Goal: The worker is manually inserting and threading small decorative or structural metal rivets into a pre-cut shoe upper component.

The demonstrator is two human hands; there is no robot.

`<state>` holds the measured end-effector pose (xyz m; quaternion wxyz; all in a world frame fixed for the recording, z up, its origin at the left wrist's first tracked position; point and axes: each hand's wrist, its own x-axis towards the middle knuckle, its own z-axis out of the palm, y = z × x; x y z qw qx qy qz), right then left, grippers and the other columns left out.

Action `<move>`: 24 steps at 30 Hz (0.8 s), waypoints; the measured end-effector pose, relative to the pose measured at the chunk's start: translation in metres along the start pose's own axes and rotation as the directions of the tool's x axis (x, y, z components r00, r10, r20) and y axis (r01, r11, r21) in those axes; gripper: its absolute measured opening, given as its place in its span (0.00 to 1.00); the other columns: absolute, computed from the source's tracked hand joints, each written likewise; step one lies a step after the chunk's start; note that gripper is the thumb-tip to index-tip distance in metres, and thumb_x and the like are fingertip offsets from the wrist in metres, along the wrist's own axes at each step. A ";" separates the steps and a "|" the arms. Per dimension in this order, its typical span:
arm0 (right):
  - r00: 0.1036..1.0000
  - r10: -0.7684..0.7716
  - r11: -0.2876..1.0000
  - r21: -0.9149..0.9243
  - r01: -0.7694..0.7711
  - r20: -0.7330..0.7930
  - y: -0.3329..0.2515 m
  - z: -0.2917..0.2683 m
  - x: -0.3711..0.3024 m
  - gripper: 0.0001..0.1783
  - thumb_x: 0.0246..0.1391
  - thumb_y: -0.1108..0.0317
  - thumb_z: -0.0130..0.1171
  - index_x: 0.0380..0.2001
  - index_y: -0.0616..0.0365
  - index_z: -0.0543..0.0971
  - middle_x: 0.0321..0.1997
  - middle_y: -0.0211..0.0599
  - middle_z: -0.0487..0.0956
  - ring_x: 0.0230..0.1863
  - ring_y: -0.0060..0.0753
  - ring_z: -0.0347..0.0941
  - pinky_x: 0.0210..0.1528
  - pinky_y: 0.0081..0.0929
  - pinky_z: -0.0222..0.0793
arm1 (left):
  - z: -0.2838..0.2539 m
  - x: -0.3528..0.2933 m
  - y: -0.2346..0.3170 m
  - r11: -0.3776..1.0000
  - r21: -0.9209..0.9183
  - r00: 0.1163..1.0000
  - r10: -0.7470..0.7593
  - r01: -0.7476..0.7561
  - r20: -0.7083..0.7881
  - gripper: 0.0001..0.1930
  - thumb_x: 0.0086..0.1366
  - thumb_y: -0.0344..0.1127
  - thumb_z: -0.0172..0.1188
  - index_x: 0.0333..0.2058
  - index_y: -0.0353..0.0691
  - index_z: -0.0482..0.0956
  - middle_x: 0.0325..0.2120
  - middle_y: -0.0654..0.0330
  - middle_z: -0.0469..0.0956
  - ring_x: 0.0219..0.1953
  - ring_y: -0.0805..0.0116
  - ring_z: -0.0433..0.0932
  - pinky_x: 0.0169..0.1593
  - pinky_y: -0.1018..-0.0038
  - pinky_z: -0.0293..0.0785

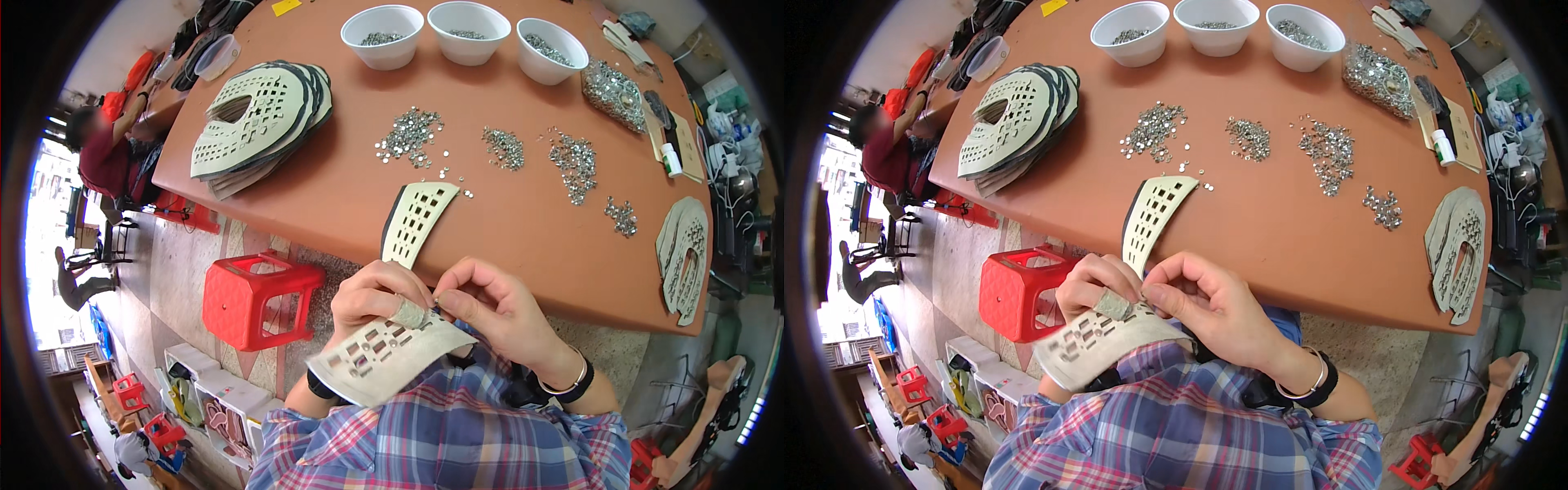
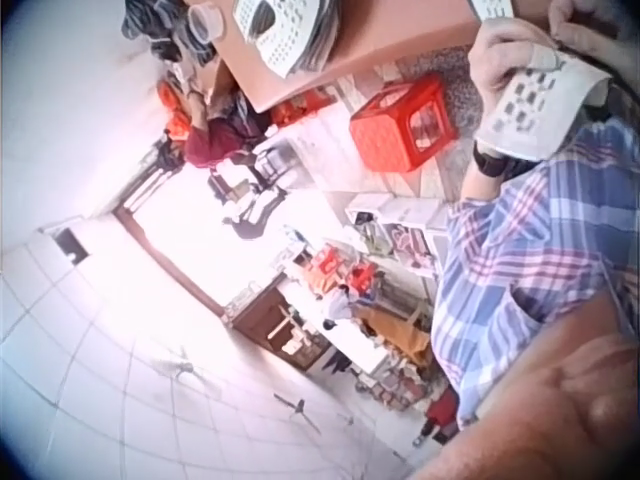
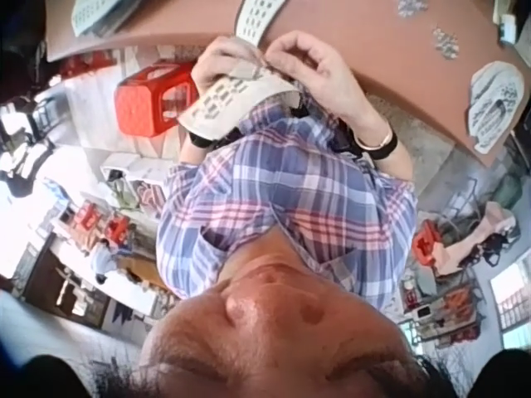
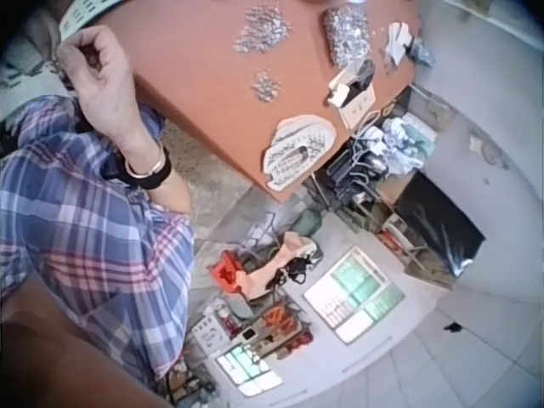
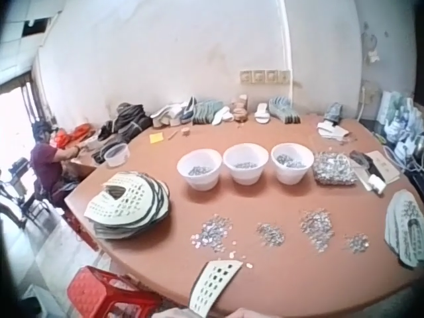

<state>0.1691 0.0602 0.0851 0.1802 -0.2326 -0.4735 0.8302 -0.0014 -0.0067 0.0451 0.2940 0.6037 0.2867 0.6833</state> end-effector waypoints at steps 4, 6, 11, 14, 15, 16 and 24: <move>0.999 -0.031 0.998 -0.046 0.031 -0.007 -0.001 0.004 -0.001 0.08 0.59 0.69 0.53 0.39 0.63 0.71 0.34 0.27 0.74 0.36 0.12 0.68 0.40 0.13 0.67 | -0.003 -0.004 0.001 1.000 -0.020 1.000 -0.016 0.016 0.000 0.09 0.56 0.34 0.63 0.28 0.38 0.72 0.28 0.55 0.72 0.28 0.63 0.74 0.33 0.72 0.74; 0.999 -0.038 0.999 -0.027 0.038 -0.010 0.000 0.005 0.000 0.08 0.58 0.70 0.54 0.38 0.63 0.72 0.35 0.27 0.74 0.37 0.12 0.69 0.39 0.13 0.67 | -0.005 -0.004 0.002 0.999 -0.012 1.000 -0.031 0.031 0.006 0.09 0.56 0.34 0.64 0.28 0.38 0.72 0.28 0.55 0.72 0.28 0.63 0.74 0.32 0.71 0.74; 0.995 -0.097 0.984 -0.148 0.096 0.000 0.002 0.004 0.002 0.07 0.58 0.70 0.54 0.37 0.62 0.73 0.34 0.26 0.74 0.36 0.12 0.69 0.37 0.13 0.67 | -0.008 -0.004 0.003 0.997 0.038 0.998 -0.068 0.067 0.015 0.10 0.54 0.34 0.65 0.28 0.38 0.73 0.28 0.56 0.73 0.28 0.63 0.74 0.33 0.71 0.74; 0.985 -0.174 0.952 -0.257 0.166 -0.011 0.002 0.004 0.004 0.06 0.57 0.71 0.56 0.35 0.62 0.75 0.33 0.27 0.74 0.35 0.14 0.70 0.36 0.14 0.67 | -0.007 -0.005 0.004 0.995 0.069 0.997 -0.078 0.078 -0.009 0.10 0.54 0.35 0.65 0.28 0.38 0.73 0.28 0.56 0.73 0.28 0.63 0.74 0.33 0.71 0.73; 0.974 -0.228 0.923 -0.321 0.213 -0.009 0.001 0.004 0.004 0.05 0.55 0.72 0.57 0.33 0.63 0.76 0.32 0.28 0.75 0.34 0.17 0.71 0.36 0.16 0.67 | -0.008 -0.005 0.004 0.995 0.070 0.997 -0.076 0.076 -0.011 0.10 0.54 0.35 0.65 0.28 0.38 0.73 0.28 0.56 0.73 0.28 0.63 0.74 0.33 0.71 0.73; 0.974 -0.228 0.922 -0.323 0.214 -0.006 0.000 0.005 0.004 0.05 0.55 0.72 0.57 0.33 0.63 0.76 0.32 0.28 0.75 0.34 0.17 0.71 0.36 0.16 0.67 | -0.009 -0.005 0.005 0.992 0.084 0.996 -0.093 0.093 -0.011 0.10 0.51 0.33 0.66 0.29 0.39 0.74 0.29 0.57 0.75 0.29 0.63 0.76 0.33 0.72 0.73; 0.912 -0.407 0.747 -0.553 0.369 0.058 -0.004 0.005 0.007 0.08 0.50 0.74 0.59 0.36 0.62 0.78 0.34 0.39 0.77 0.32 0.30 0.74 0.35 0.24 0.70 | -0.009 -0.009 0.010 0.974 0.089 0.973 -0.199 0.210 -0.114 0.10 0.49 0.30 0.67 0.31 0.37 0.76 0.30 0.55 0.78 0.31 0.63 0.78 0.35 0.72 0.74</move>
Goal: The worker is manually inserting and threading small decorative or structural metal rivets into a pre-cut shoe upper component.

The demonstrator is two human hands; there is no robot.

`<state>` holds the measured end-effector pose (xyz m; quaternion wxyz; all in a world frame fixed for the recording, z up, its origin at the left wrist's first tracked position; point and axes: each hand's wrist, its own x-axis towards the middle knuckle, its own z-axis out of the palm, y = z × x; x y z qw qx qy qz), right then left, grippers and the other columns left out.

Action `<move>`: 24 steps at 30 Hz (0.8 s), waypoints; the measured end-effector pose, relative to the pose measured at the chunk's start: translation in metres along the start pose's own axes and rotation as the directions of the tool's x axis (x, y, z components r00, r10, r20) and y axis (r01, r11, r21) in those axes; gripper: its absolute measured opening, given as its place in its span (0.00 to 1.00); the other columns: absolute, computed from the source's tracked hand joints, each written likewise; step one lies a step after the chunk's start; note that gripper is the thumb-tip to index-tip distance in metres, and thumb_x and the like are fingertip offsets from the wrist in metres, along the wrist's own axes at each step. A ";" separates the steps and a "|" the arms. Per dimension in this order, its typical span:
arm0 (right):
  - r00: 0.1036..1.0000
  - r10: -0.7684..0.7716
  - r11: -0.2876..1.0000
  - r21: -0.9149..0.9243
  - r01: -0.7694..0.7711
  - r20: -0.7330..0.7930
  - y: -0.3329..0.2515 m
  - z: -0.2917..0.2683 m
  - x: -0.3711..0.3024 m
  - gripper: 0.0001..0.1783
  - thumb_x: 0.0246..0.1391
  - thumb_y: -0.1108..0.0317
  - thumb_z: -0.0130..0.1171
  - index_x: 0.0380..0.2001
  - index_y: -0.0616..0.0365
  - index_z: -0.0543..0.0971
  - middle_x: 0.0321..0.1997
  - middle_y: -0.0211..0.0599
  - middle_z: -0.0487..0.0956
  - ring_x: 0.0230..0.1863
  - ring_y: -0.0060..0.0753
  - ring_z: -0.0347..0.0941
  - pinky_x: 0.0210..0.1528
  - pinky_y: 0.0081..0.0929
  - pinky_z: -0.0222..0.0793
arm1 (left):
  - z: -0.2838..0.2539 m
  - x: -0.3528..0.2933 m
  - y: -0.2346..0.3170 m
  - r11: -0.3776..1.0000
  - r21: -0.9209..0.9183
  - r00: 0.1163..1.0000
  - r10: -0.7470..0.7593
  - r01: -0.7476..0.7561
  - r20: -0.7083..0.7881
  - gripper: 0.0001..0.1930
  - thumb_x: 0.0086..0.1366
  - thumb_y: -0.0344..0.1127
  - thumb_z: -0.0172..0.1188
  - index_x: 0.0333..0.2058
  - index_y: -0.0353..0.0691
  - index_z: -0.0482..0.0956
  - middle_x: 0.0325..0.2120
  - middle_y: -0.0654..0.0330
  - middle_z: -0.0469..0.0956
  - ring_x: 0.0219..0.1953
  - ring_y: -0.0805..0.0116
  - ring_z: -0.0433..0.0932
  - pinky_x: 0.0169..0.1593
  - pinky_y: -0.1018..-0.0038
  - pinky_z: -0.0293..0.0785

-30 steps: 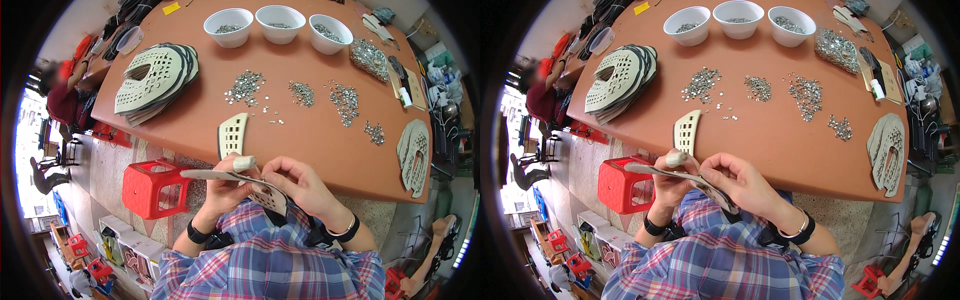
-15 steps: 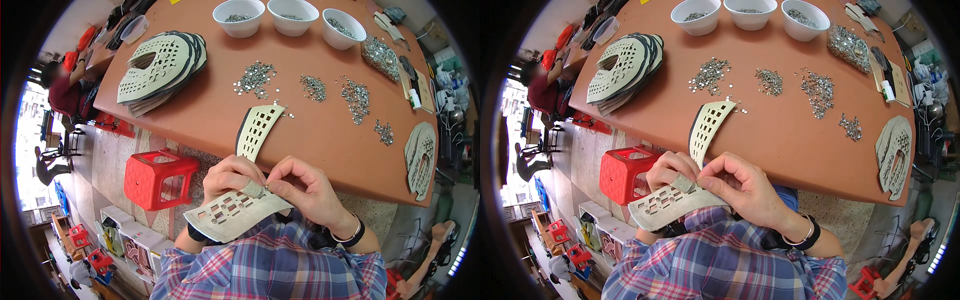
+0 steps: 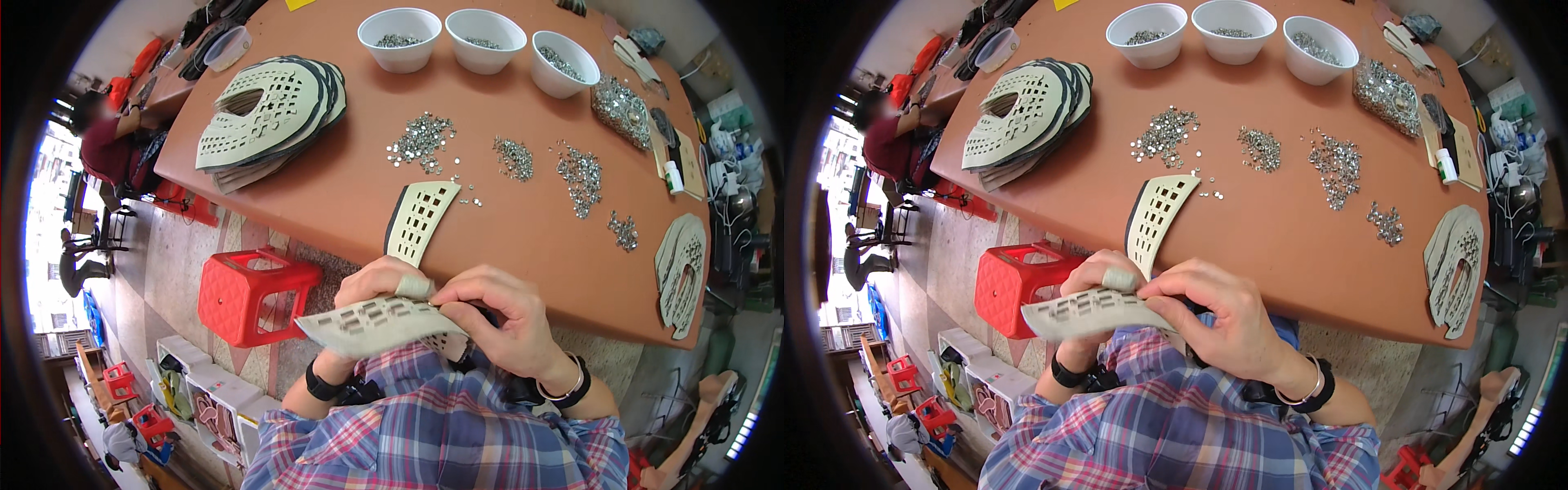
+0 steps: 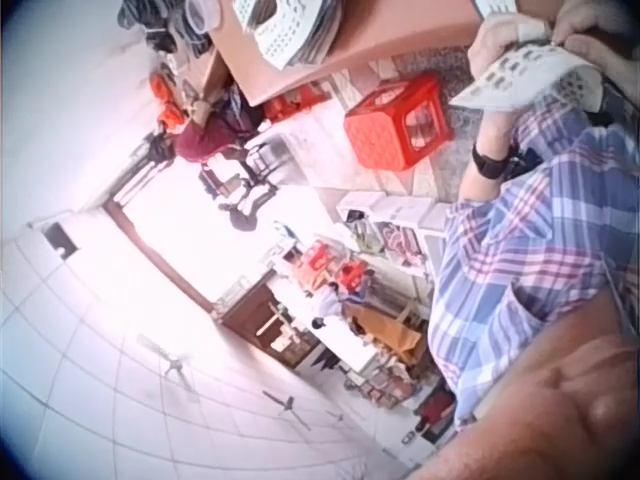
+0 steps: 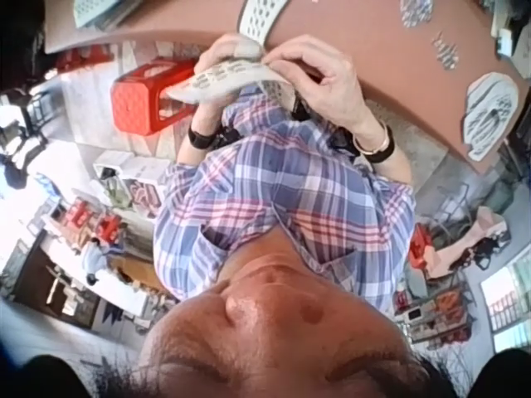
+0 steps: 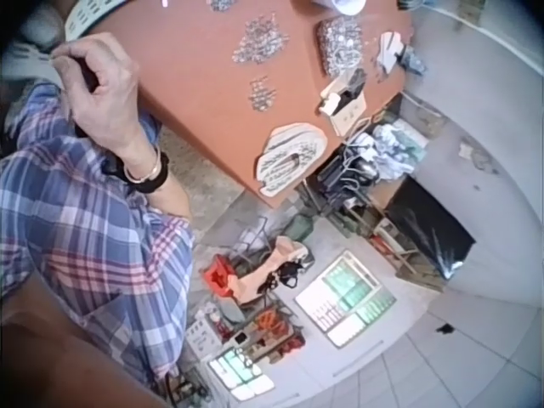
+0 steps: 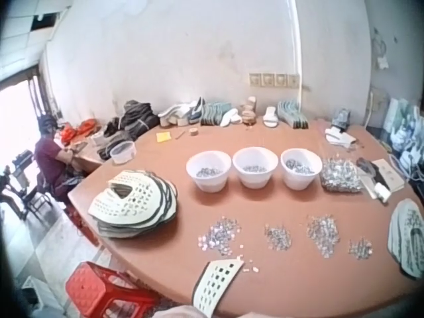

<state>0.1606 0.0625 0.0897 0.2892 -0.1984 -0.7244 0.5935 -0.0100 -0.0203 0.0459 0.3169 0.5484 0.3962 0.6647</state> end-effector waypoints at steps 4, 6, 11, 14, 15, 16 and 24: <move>0.995 -0.101 0.992 -0.079 0.101 0.007 -0.003 -0.002 0.004 0.12 0.51 0.73 0.59 0.40 0.61 0.78 0.34 0.39 0.78 0.32 0.30 0.75 0.34 0.24 0.70 | -0.001 -0.002 -0.003 0.969 0.245 0.998 -0.023 0.036 -0.053 0.09 0.51 0.22 0.63 0.34 0.34 0.78 0.31 0.53 0.80 0.33 0.62 0.80 0.39 0.71 0.76; 0.989 -0.145 0.975 -0.163 0.150 0.044 -0.001 0.001 0.005 0.16 0.50 0.71 0.60 0.44 0.61 0.77 0.33 0.39 0.77 0.31 0.33 0.75 0.33 0.25 0.70 | -0.001 -0.007 -0.002 0.971 0.131 0.974 -0.183 0.201 -0.135 0.09 0.52 0.20 0.62 0.34 0.33 0.78 0.33 0.54 0.80 0.36 0.64 0.79 0.41 0.72 0.76; 0.949 -0.282 0.812 -0.492 0.313 0.138 0.003 0.000 0.008 0.20 0.50 0.65 0.60 0.48 0.59 0.75 0.31 0.40 0.76 0.30 0.38 0.74 0.32 0.28 0.70 | -0.009 -0.019 -0.011 0.951 -0.140 0.941 -0.298 0.277 -0.160 0.13 0.55 0.17 0.58 0.41 0.32 0.75 0.38 0.58 0.77 0.40 0.69 0.76 0.46 0.74 0.73; 0.972 -0.156 0.871 -0.439 0.219 0.176 0.002 -0.010 0.017 0.21 0.52 0.66 0.58 0.49 0.59 0.73 0.31 0.40 0.76 0.30 0.35 0.74 0.32 0.27 0.70 | -0.007 -0.022 -0.003 0.921 -0.128 0.885 -0.390 0.369 -0.254 0.14 0.54 0.18 0.60 0.41 0.32 0.75 0.38 0.58 0.78 0.40 0.69 0.77 0.46 0.74 0.73; 0.996 0.029 0.932 -0.364 0.004 0.084 0.004 -0.014 0.022 0.20 0.53 0.66 0.57 0.49 0.60 0.73 0.32 0.40 0.76 0.31 0.34 0.74 0.33 0.27 0.70 | -0.007 -0.023 -0.003 0.937 -0.121 0.897 -0.348 0.327 -0.272 0.15 0.54 0.19 0.61 0.42 0.32 0.74 0.38 0.57 0.78 0.39 0.69 0.77 0.45 0.74 0.74; 0.974 0.225 0.938 -0.271 -0.217 -0.002 0.006 -0.022 0.027 0.19 0.54 0.67 0.56 0.49 0.61 0.72 0.32 0.40 0.77 0.31 0.32 0.74 0.34 0.27 0.70 | -0.006 -0.022 -0.004 0.937 -0.128 0.898 -0.348 0.325 -0.271 0.15 0.54 0.19 0.61 0.42 0.32 0.74 0.38 0.57 0.78 0.39 0.69 0.77 0.45 0.74 0.74; 0.982 0.046 0.666 -0.727 -0.168 -0.185 0.066 -0.087 0.076 0.08 0.53 0.69 0.55 0.35 0.60 0.75 0.33 0.40 0.77 0.33 0.40 0.75 0.36 0.32 0.70 | -0.010 -0.005 -0.022 0.819 -0.373 0.822 -0.531 0.436 -0.207 0.11 0.61 0.30 0.58 0.41 0.31 0.74 0.34 0.58 0.78 0.35 0.73 0.77 0.35 0.80 0.76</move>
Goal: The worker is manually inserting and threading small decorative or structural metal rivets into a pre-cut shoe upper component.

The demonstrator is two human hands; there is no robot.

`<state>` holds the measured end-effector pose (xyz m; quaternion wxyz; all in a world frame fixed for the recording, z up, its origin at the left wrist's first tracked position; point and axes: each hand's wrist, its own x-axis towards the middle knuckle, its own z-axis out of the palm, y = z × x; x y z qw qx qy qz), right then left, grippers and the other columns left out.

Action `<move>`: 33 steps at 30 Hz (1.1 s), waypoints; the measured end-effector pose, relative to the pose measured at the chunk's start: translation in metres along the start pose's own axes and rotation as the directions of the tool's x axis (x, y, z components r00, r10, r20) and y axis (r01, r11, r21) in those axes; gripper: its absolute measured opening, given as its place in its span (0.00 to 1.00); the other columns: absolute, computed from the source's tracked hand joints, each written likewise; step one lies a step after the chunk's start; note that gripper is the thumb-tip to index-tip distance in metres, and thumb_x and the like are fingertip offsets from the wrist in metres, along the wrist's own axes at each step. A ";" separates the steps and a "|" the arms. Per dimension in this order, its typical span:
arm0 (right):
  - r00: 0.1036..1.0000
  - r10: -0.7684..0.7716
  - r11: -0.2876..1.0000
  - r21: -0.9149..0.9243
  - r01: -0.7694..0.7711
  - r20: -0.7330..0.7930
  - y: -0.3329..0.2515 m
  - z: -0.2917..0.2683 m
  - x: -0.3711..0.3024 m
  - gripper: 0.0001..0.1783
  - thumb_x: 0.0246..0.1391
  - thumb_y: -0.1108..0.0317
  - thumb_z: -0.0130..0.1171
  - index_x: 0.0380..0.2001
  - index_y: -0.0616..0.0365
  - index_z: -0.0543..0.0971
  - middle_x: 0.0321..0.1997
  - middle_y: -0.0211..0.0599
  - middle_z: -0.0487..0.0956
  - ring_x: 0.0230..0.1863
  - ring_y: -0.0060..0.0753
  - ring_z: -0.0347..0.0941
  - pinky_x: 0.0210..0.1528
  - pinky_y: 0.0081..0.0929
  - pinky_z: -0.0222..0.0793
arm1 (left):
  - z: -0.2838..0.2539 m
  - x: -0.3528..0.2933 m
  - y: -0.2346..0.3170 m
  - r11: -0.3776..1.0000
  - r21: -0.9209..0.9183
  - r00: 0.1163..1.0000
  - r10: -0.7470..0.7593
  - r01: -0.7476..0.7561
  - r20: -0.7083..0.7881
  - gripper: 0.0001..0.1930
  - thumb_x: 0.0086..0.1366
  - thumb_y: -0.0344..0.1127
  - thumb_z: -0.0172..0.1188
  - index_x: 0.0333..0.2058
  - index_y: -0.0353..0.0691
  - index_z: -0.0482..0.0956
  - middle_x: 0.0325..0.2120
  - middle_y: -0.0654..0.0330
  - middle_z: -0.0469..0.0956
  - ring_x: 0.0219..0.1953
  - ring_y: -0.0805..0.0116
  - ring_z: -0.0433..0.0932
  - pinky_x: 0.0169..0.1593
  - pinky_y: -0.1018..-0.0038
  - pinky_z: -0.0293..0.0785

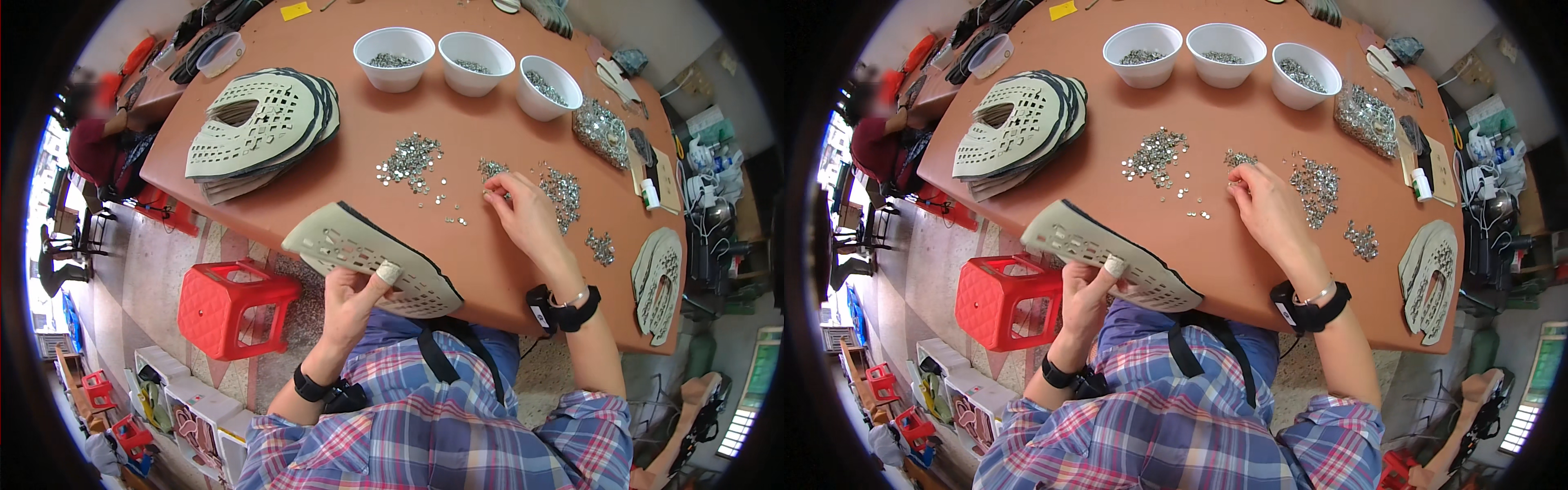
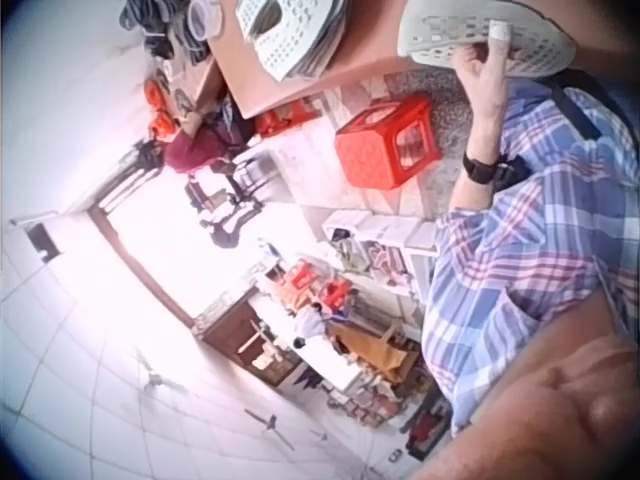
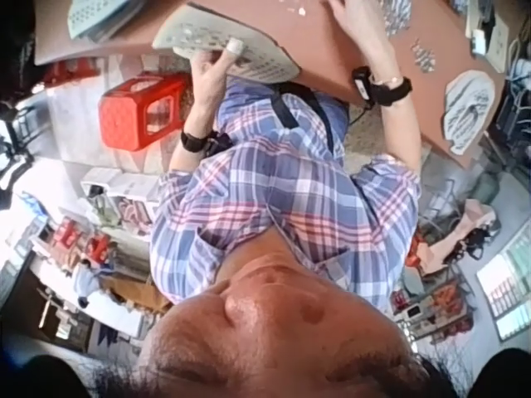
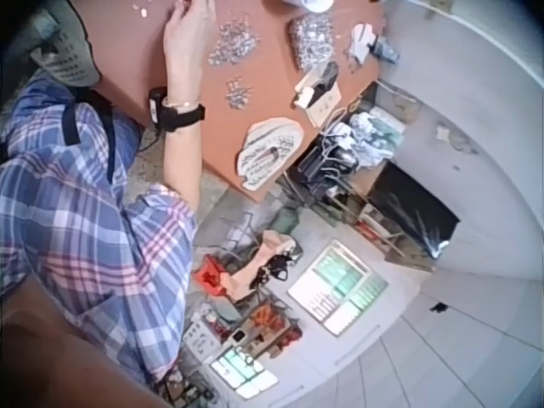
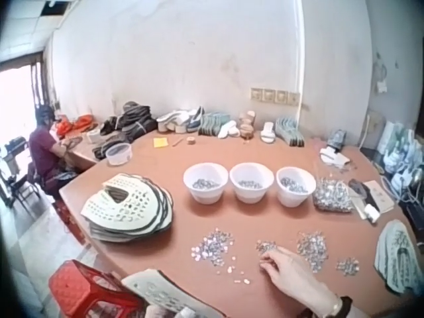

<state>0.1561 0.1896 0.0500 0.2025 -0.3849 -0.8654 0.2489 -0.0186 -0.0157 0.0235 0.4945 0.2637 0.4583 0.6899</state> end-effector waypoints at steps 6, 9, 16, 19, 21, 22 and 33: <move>0.999 -0.005 0.988 -0.157 0.012 0.045 0.010 0.011 0.012 0.05 0.51 0.69 0.55 0.31 0.58 0.74 0.34 0.36 0.76 0.32 0.44 0.74 0.34 0.34 0.69 | 0.006 0.008 -0.005 0.990 -0.065 0.991 -0.130 0.129 -0.022 0.17 0.64 0.31 0.53 0.50 0.32 0.65 0.41 0.55 0.75 0.39 0.68 0.78 0.43 0.71 0.78; 1.000 -0.009 0.985 -0.173 0.012 0.019 -0.003 0.002 0.007 0.05 0.53 0.69 0.55 0.30 0.59 0.73 0.33 0.38 0.76 0.30 0.40 0.74 0.33 0.32 0.70 | 0.016 0.010 0.010 0.974 -0.149 0.984 -0.162 0.170 0.069 0.17 0.64 0.25 0.48 0.51 0.32 0.63 0.48 0.54 0.70 0.51 0.66 0.71 0.55 0.70 0.70; 0.958 0.235 0.639 0.717 -0.279 0.164 -0.058 -0.022 -0.037 0.05 0.55 0.73 0.56 0.33 0.63 0.74 0.27 0.30 0.77 0.28 0.18 0.74 0.32 0.16 0.70 | 0.008 0.008 -0.009 0.973 -0.139 0.983 -0.179 0.183 0.039 0.18 0.66 0.27 0.47 0.54 0.34 0.60 0.46 0.54 0.72 0.49 0.69 0.73 0.52 0.74 0.73; 0.938 0.201 0.503 0.791 -0.347 0.283 -0.071 -0.014 -0.057 0.06 0.55 0.74 0.56 0.37 0.64 0.76 0.27 0.28 0.77 0.30 0.17 0.74 0.34 0.15 0.71 | 0.013 0.008 -0.005 0.976 -0.139 0.985 -0.162 0.169 0.057 0.19 0.66 0.30 0.49 0.55 0.33 0.59 0.45 0.54 0.73 0.47 0.70 0.74 0.51 0.74 0.73; 0.932 0.152 0.481 0.799 -0.360 0.329 -0.078 -0.009 -0.065 0.09 0.54 0.76 0.56 0.39 0.64 0.78 0.29 0.29 0.77 0.33 0.18 0.75 0.38 0.16 0.71 | 0.018 0.008 -0.001 0.972 -0.142 0.981 -0.179 0.188 0.075 0.20 0.66 0.29 0.50 0.54 0.33 0.60 0.46 0.55 0.73 0.47 0.70 0.74 0.51 0.74 0.73; 0.933 0.154 0.479 0.801 -0.359 0.326 -0.078 -0.006 -0.067 0.09 0.54 0.76 0.56 0.39 0.64 0.78 0.29 0.29 0.77 0.33 0.18 0.75 0.38 0.16 0.71 | 0.020 0.007 0.001 0.988 -0.074 0.985 -0.124 0.133 0.116 0.19 0.65 0.30 0.51 0.53 0.34 0.63 0.46 0.55 0.73 0.46 0.69 0.74 0.50 0.73 0.74; 0.986 0.108 0.544 0.822 -0.168 0.130 -0.077 0.006 -0.077 0.07 0.53 0.77 0.57 0.36 0.62 0.78 0.32 0.29 0.78 0.35 0.17 0.74 0.40 0.16 0.70 | 0.022 0.001 0.011 0.972 -0.030 0.973 -0.230 0.231 0.029 0.15 0.67 0.38 0.50 0.46 0.33 0.72 0.39 0.57 0.76 0.43 0.71 0.76 0.43 0.75 0.78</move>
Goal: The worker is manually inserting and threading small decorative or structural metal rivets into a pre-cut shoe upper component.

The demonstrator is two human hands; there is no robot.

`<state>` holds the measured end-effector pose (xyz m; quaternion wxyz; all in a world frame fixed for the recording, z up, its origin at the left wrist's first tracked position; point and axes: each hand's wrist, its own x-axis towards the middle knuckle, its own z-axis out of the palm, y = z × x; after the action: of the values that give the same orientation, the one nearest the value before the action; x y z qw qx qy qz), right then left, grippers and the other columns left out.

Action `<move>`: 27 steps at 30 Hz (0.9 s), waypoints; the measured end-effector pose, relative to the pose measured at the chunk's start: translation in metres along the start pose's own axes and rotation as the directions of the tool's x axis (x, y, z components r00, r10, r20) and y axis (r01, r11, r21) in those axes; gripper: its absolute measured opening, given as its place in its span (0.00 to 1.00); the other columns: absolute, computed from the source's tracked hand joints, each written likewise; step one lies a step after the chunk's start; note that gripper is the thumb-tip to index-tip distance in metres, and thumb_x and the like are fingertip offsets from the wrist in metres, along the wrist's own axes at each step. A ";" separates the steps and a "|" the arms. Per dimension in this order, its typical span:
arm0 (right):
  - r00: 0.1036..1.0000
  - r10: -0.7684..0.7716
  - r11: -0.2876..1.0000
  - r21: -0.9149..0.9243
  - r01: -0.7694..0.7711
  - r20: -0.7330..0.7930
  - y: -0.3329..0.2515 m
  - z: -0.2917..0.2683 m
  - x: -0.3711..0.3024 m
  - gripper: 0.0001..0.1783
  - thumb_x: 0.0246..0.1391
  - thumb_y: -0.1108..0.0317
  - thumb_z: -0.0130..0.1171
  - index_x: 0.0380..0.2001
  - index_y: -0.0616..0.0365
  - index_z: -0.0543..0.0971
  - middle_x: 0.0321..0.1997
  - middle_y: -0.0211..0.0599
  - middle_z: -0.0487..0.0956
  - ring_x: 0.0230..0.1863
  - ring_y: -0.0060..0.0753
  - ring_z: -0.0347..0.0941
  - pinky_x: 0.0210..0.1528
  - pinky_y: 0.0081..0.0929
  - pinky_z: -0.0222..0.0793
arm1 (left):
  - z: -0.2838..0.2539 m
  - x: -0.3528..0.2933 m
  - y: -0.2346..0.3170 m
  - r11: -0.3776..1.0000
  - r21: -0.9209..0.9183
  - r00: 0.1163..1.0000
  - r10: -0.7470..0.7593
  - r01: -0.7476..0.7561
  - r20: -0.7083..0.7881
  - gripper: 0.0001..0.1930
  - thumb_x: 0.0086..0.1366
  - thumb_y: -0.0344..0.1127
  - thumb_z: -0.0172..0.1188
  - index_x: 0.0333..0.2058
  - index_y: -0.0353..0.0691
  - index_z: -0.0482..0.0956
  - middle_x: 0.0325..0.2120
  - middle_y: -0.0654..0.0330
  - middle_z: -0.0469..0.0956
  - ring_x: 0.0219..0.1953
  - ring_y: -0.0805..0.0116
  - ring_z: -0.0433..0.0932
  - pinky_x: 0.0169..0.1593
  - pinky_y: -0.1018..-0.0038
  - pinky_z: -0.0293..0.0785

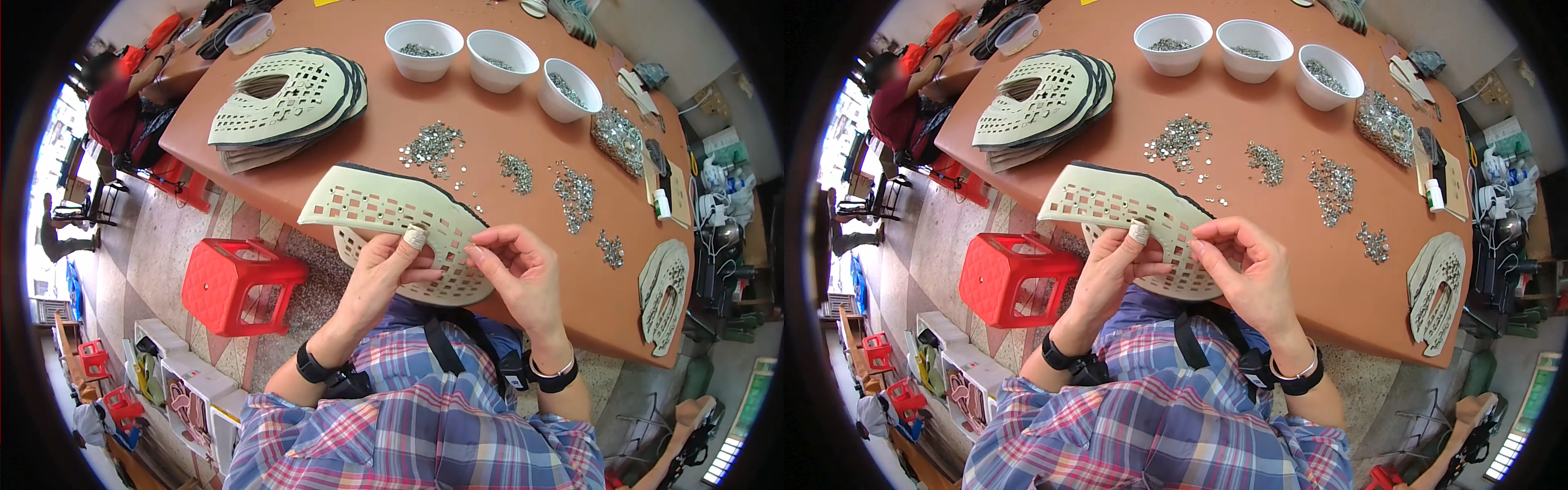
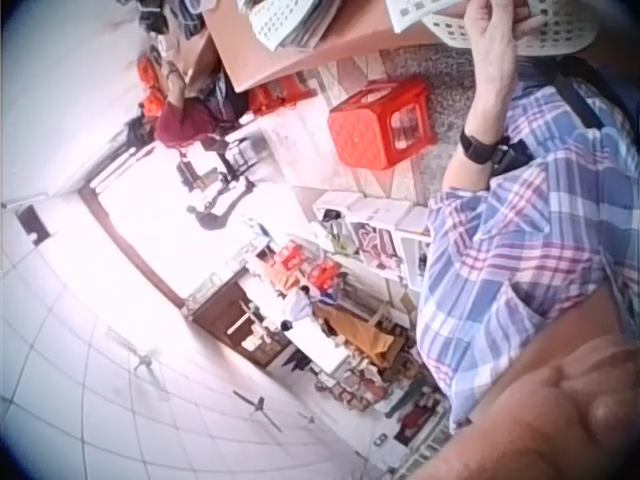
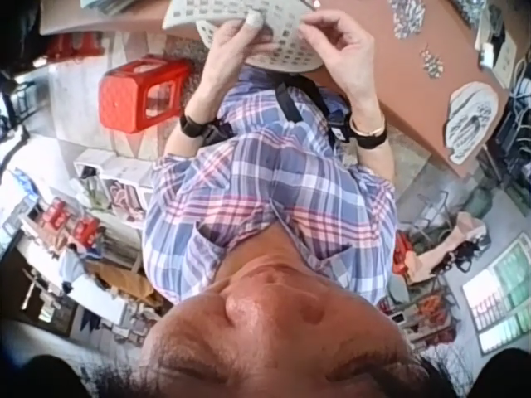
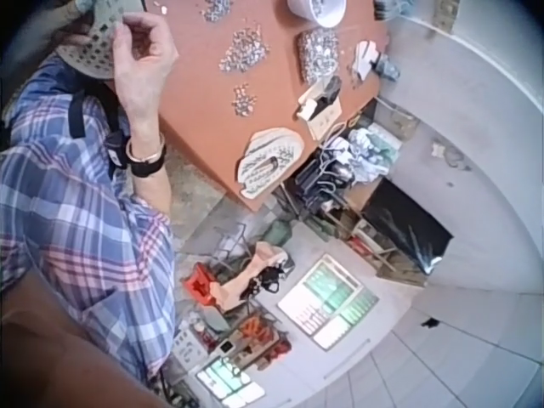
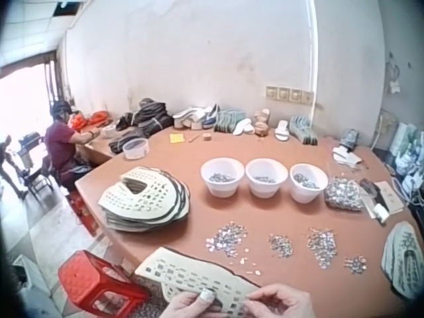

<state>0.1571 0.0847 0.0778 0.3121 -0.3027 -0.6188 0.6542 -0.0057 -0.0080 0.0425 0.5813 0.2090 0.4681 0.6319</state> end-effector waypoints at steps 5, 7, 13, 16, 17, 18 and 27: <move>0.998 0.059 0.998 0.020 -0.059 0.001 0.002 0.003 -0.001 0.06 0.51 0.76 0.59 0.35 0.61 0.78 0.34 0.28 0.76 0.36 0.17 0.73 0.40 0.16 0.69 | 0.003 -0.005 0.000 0.995 -0.100 0.998 0.021 -0.015 0.055 0.14 0.66 0.32 0.51 0.48 0.32 0.71 0.44 0.55 0.75 0.45 0.69 0.75 0.48 0.75 0.75; 0.992 -0.129 0.969 -0.214 0.123 -0.015 0.003 0.003 0.001 0.06 0.50 0.76 0.61 0.33 0.60 0.79 0.36 0.27 0.71 0.37 0.16 0.70 0.39 0.16 0.68 | 0.006 -0.005 0.000 0.989 -0.149 0.999 0.021 -0.016 0.032 0.13 0.65 0.31 0.53 0.46 0.30 0.71 0.37 0.57 0.77 0.38 0.73 0.78 0.45 0.79 0.76; 0.998 -0.056 0.979 -0.200 0.052 -0.016 0.002 0.007 0.001 0.05 0.49 0.75 0.61 0.32 0.59 0.80 0.36 0.26 0.66 0.36 0.16 0.66 0.37 0.15 0.66 | 0.009 -0.007 -0.002 0.992 -0.115 0.997 0.061 -0.054 0.053 0.14 0.65 0.31 0.53 0.47 0.30 0.71 0.37 0.57 0.77 0.38 0.74 0.78 0.43 0.81 0.76; 0.998 -0.058 0.967 -0.250 0.057 0.003 0.002 0.006 0.002 0.05 0.49 0.75 0.61 0.32 0.59 0.80 0.35 0.26 0.66 0.36 0.17 0.67 0.37 0.16 0.67 | 0.010 -0.008 -0.001 0.994 -0.088 0.996 0.068 -0.063 0.057 0.14 0.65 0.31 0.53 0.47 0.30 0.71 0.38 0.57 0.77 0.39 0.73 0.77 0.45 0.80 0.75; 0.998 -0.058 0.967 -0.249 0.057 0.003 0.001 0.007 0.002 0.05 0.49 0.75 0.61 0.32 0.59 0.80 0.35 0.26 0.66 0.36 0.17 0.67 0.37 0.16 0.67 | 0.009 -0.008 -0.002 0.995 -0.073 0.995 0.078 -0.073 0.064 0.14 0.65 0.31 0.52 0.47 0.29 0.71 0.38 0.57 0.77 0.39 0.73 0.77 0.46 0.80 0.75; 0.999 -0.051 0.962 -0.267 0.050 0.002 0.000 0.008 0.002 0.05 0.49 0.75 0.61 0.32 0.59 0.80 0.36 0.27 0.67 0.35 0.18 0.68 0.37 0.16 0.68 | 0.008 -0.008 -0.003 0.995 -0.057 0.994 0.089 -0.085 0.071 0.14 0.66 0.31 0.52 0.47 0.29 0.71 0.39 0.57 0.77 0.40 0.73 0.77 0.46 0.79 0.75; 0.995 -0.074 0.993 -0.097 0.068 -0.065 0.023 0.017 0.005 0.13 0.47 0.79 0.62 0.37 0.61 0.72 0.38 0.30 0.68 0.33 0.16 0.69 0.34 0.15 0.69 | 0.007 -0.010 -0.013 0.978 0.082 0.981 0.191 -0.193 0.034 0.13 0.66 0.29 0.51 0.47 0.28 0.71 0.40 0.56 0.77 0.39 0.75 0.77 0.46 0.79 0.75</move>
<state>0.1396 0.0775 0.0558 0.3416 -0.3173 -0.6485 0.6017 0.0095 -0.0162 0.0375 0.5143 0.2858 0.4647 0.6618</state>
